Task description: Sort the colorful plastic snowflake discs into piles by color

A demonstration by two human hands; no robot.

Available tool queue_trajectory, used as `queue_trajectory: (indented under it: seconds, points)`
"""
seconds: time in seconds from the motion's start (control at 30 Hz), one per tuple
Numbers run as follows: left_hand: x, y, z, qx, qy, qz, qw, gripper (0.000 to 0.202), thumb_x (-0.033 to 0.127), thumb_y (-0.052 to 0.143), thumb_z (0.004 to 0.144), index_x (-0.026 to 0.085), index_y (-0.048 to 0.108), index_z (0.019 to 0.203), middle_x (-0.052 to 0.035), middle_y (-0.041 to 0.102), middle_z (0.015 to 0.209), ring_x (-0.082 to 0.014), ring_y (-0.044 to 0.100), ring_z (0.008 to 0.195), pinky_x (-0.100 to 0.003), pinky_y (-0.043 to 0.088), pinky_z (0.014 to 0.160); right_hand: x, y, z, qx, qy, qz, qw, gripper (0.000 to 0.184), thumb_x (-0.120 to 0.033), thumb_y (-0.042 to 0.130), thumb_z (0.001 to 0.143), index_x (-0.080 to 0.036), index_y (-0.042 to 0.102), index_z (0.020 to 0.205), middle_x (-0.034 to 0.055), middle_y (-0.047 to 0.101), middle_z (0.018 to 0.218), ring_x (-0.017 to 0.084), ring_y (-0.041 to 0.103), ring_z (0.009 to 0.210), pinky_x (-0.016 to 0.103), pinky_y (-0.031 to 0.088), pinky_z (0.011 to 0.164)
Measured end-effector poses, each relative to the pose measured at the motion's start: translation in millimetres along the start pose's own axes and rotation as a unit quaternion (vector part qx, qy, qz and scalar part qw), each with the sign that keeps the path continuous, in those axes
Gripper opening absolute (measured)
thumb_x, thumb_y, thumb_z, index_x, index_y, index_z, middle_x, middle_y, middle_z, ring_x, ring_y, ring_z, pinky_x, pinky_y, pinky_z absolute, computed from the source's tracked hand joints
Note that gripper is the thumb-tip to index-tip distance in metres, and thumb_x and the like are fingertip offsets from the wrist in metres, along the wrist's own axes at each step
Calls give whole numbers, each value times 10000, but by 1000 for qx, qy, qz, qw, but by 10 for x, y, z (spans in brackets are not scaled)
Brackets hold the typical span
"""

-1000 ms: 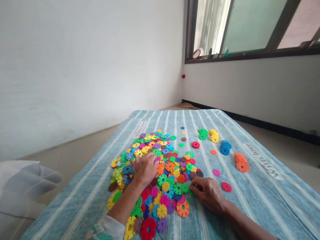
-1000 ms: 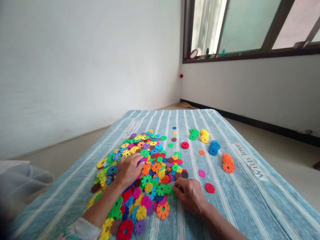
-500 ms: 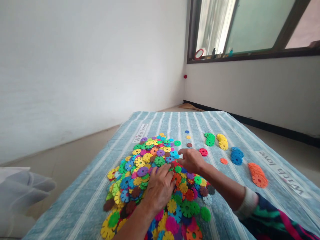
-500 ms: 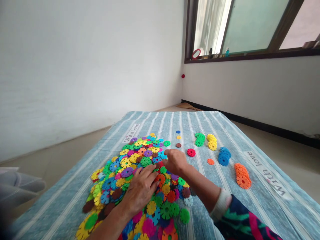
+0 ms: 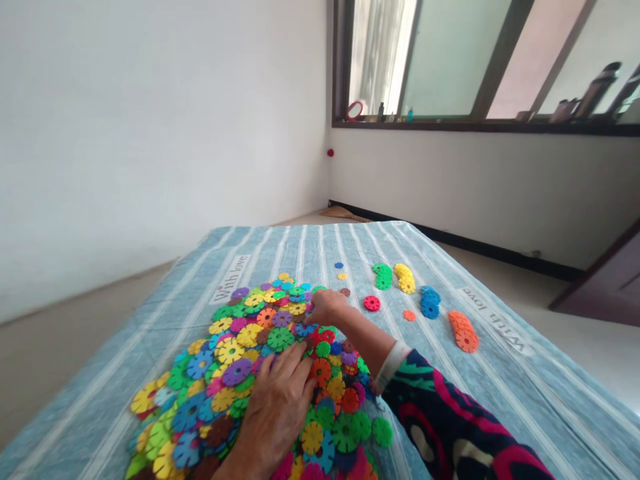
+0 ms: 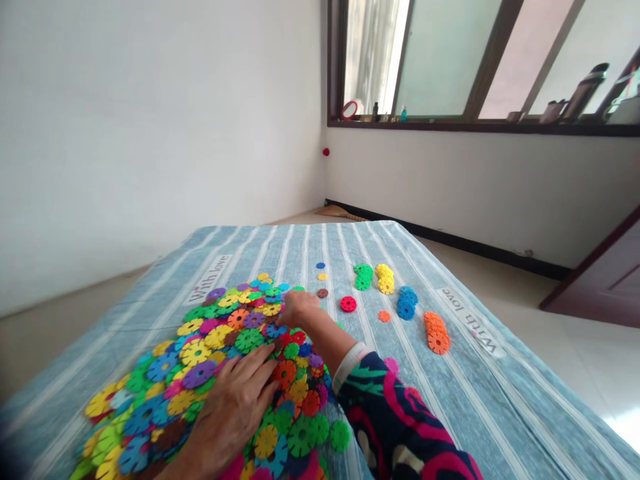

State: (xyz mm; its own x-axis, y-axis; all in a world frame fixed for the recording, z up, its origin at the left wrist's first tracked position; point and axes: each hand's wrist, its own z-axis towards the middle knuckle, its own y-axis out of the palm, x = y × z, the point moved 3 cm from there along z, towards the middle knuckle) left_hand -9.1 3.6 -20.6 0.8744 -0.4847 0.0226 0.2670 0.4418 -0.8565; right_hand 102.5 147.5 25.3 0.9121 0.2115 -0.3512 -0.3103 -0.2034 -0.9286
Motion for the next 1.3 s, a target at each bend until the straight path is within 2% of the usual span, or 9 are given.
queue_trajectory:
  seconds: [0.13, 0.33, 0.47, 0.6, 0.73, 0.87, 1.07, 1.3]
  points:
    - [-16, -5, 10, 11, 19, 12, 1000, 229, 178, 469, 857, 219, 655, 985, -103, 664, 1199, -284, 622, 1082, -495, 453, 894, 38, 9, -17, 2, 17, 33, 999, 374, -371, 846, 540, -197, 717, 844, 61, 728, 942, 258, 664, 958, 298, 491, 758]
    - [9, -29, 24, -9, 14, 38, 999, 211, 210, 503, 851, 207, 662, 990, -126, 653, 1220, -286, 625, 1086, -493, 476, 894, 240, 137, -60, 67, 8, 159, 985, 278, -204, 753, 596, -179, 694, 866, 25, 702, 866, 196, 642, 845, 247, 459, 671]
    - [62, -73, 25, -63, -11, 24, 998, 210, 210, 526, 850, 199, 661, 1010, -122, 631, 1258, -284, 598, 1135, -493, 468, 931, 410, 242, -90, 85, -9, 276, 957, 170, -137, 682, 607, -164, 659, 773, -24, 645, 716, 132, 607, 713, 212, 441, 621]
    - [94, -107, 23, -75, -29, 11, 997, 202, 202, 532, 851, 200, 659, 1008, -117, 628, 1265, -282, 588, 1150, -492, 460, 949, 509, 292, -127, 76, -12, 391, 917, 134, -188, 645, 632, -170, 605, 758, -57, 575, 599, 108, 575, 569, 205, 446, 529]
    - [102, -110, 25, -79, -40, -9, 996, 176, 202, 545, 851, 195, 659, 986, -116, 624, 1270, -290, 586, 1155, -514, 459, 953, 591, 240, -147, 86, 6, 471, 878, 159, -245, 613, 665, -184, 573, 807, -60, 551, 555, 106, 570, 492, 200, 446, 457]
    - [104, -101, 19, -92, -49, -25, 994, 171, 189, 569, 844, 188, 652, 993, -118, 609, 1292, -304, 570, 1179, -546, 445, 968, 678, 153, -127, 101, 18, 500, 860, 164, -244, 640, 636, -174, 578, 771, -58, 539, 514, 92, 533, 434, 184, 403, 399]
    - [135, -108, -4, -94, -60, -56, 992, 161, 175, 603, 833, 178, 640, 989, -125, 600, 1297, -307, 551, 1197, -553, 425, 982, 617, 133, -213, 65, -1, 506, 860, 172, -256, 683, 601, -159, 624, 729, -48, 555, 483, 79, 503, 398, 185, 394, 383]
    - [182, -148, -5, -35, -69, -88, 993, 118, 176, 596, 842, 174, 600, 960, -117, 657, 1134, -267, 599, 1070, -471, 469, 927, 362, 150, -655, -31, -47, 509, 859, 210, -321, 698, 583, -167, 679, 724, -44, 563, 495, 77, 488, 420, 198, 394, 409]
